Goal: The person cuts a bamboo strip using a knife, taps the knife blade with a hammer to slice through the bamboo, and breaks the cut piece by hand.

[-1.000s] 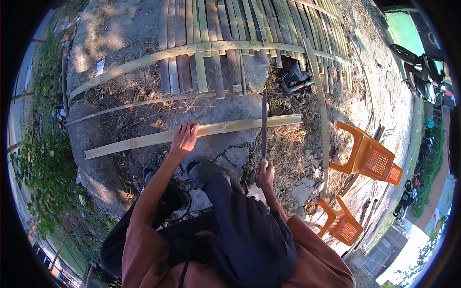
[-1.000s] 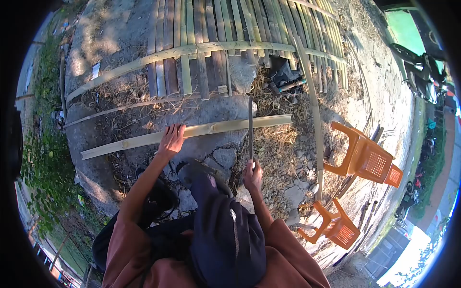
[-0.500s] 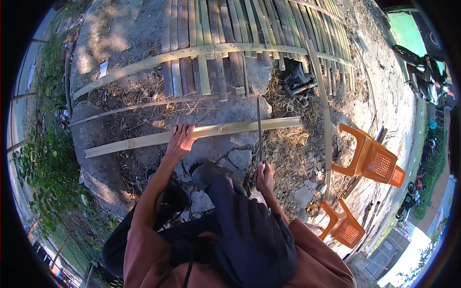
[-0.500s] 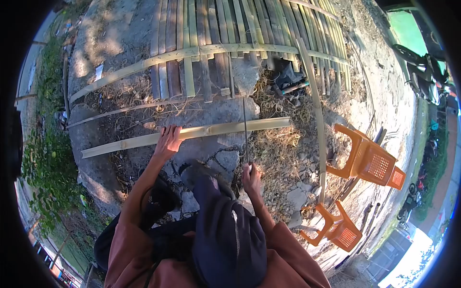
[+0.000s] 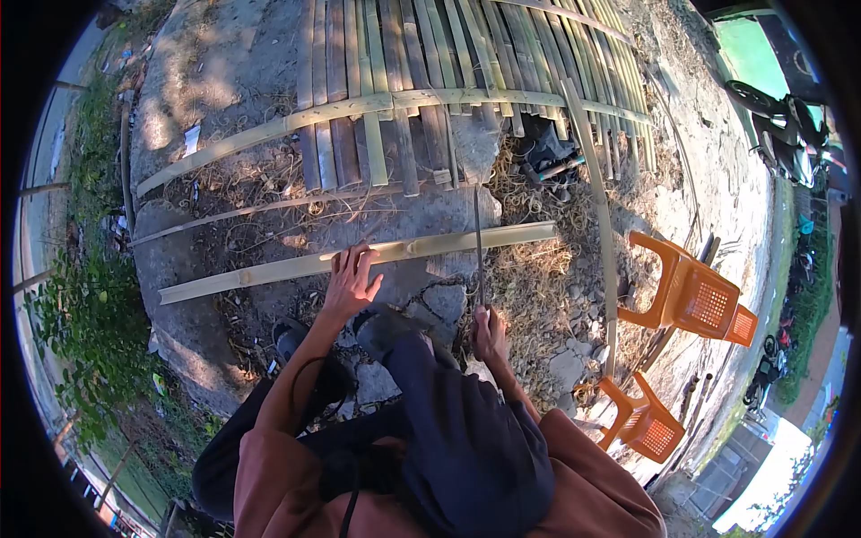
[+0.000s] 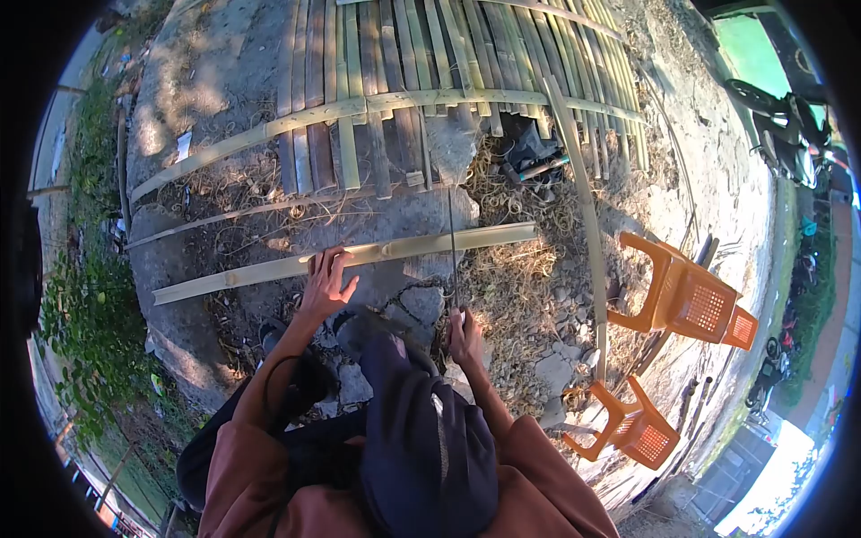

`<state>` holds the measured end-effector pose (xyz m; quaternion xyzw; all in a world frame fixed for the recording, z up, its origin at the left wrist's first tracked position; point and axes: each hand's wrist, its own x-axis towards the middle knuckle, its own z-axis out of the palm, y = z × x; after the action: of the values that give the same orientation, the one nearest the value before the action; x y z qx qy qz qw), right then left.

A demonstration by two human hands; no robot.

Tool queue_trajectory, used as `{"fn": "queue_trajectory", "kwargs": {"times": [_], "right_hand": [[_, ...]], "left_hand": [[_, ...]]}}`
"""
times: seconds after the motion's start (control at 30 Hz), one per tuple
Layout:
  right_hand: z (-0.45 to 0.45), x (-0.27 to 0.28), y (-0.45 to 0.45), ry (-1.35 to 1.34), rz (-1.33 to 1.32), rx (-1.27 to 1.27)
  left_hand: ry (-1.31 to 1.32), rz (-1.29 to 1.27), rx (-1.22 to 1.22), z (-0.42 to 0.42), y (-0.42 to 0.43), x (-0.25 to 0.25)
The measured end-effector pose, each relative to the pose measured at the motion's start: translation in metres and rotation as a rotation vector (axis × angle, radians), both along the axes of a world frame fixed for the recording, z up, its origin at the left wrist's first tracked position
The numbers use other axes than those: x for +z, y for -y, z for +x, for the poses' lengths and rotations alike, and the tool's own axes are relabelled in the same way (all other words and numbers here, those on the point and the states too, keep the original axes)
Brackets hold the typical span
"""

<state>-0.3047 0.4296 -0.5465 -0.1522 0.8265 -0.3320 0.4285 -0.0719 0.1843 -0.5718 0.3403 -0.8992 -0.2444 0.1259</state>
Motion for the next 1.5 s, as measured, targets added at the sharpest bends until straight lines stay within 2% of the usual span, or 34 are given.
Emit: {"fn": "queue_trajectory", "kwargs": {"times": [0.1,0.23,0.3,0.37,0.53,0.63,0.73,0.83,0.9,0.97,1.03,1.1,1.2,1.33,1.5], "right_hand": [[0.0,0.006,0.003,0.02,-0.024,0.007],[0.0,0.001,0.0,0.03,-0.021,-0.018],[0.002,0.003,0.003,0.022,-0.03,-0.015],[0.007,0.029,0.019,-0.006,-0.035,-0.077],[0.011,0.033,0.01,-0.065,-0.066,-0.045],[0.011,0.015,-0.004,0.096,-0.162,-0.185],[0.007,0.015,-0.008,0.037,-0.153,-0.146],[-0.003,0.01,-0.017,-0.039,-0.072,-0.092],[-0.008,0.005,-0.024,-0.238,-0.061,0.032],[-0.009,0.005,-0.027,-0.238,-0.075,0.018],[-0.009,0.021,-0.021,-0.248,-0.082,-0.006],[-0.008,0.04,-0.008,-0.231,0.052,0.046],[-0.007,0.027,-0.004,-0.221,0.061,-0.004],[-0.012,0.025,0.011,-0.184,0.001,-0.069],[-0.018,-0.009,0.02,-0.197,0.03,-0.049]], "left_hand": [[-0.024,0.039,0.088,0.011,-0.004,0.0],[0.079,-0.034,0.22,0.025,0.002,0.0],[0.119,-0.095,0.165,0.032,0.013,-0.001],[0.134,-0.078,0.114,0.042,0.02,-0.015],[0.092,-0.049,-0.007,0.049,0.032,0.008],[0.113,-0.098,-0.032,0.053,0.032,0.027],[0.081,-0.131,-0.059,0.052,0.029,0.038],[0.04,-0.111,-0.067,0.039,0.023,0.042],[-0.014,-0.115,-0.079,0.023,0.021,0.042],[-0.071,-0.12,-0.098,0.003,0.018,0.039],[-0.014,-0.01,-0.138,-0.023,0.012,0.033],[-0.067,0.025,-0.178,-0.043,0.006,0.023],[-0.029,0.12,-0.166,-0.067,-0.003,0.008],[-0.042,0.091,-0.147,-0.083,-0.004,-0.004],[0.0,0.039,-0.107,-0.089,0.0,-0.017]]}}
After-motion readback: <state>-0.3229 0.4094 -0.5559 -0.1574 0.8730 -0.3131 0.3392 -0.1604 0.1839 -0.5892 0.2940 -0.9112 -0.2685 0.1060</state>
